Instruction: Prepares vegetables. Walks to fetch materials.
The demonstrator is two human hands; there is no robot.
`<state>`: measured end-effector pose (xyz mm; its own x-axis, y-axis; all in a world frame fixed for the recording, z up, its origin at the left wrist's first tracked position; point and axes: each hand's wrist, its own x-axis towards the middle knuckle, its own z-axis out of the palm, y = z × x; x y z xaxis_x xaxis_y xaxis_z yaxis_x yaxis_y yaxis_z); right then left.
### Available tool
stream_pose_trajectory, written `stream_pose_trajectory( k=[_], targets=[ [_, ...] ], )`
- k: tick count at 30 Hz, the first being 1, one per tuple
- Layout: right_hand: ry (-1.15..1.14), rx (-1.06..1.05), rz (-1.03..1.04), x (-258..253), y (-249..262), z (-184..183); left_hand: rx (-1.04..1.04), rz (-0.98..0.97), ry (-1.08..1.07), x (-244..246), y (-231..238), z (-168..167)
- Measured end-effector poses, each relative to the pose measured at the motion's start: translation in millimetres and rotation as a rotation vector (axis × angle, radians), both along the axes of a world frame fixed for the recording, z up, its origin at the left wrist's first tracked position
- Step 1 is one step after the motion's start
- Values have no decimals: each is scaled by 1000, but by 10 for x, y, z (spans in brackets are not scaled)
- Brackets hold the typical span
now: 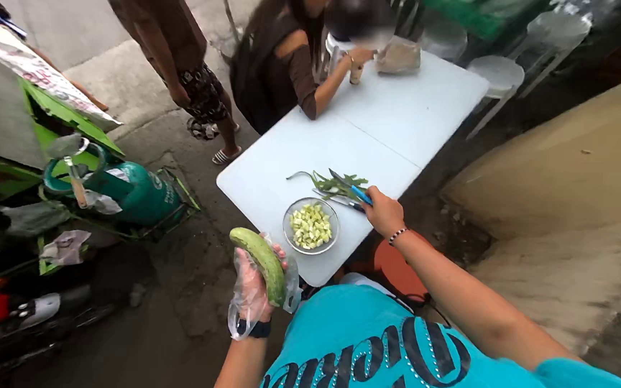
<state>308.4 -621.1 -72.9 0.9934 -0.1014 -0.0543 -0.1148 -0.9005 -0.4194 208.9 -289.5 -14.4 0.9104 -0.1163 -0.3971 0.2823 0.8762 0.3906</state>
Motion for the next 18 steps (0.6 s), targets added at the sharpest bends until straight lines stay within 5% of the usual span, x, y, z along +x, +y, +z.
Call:
stream_pose_trajectory(
  k=[5, 8, 11, 18],
  targets=[
    [407, -233, 123, -76, 80, -365, 110, 72, -6, -216, 50, 101],
    [289, -162, 187, -90, 122, -358, 154, 147, -22, -274, 143, 172],
    [437, -176, 218, -34, -68, -641, 146, 175, -45, -400, 229, 86],
    [386, 664, 49, -126, 360, -632, 82, 250, -106, -561, 369, 8]
  ],
)
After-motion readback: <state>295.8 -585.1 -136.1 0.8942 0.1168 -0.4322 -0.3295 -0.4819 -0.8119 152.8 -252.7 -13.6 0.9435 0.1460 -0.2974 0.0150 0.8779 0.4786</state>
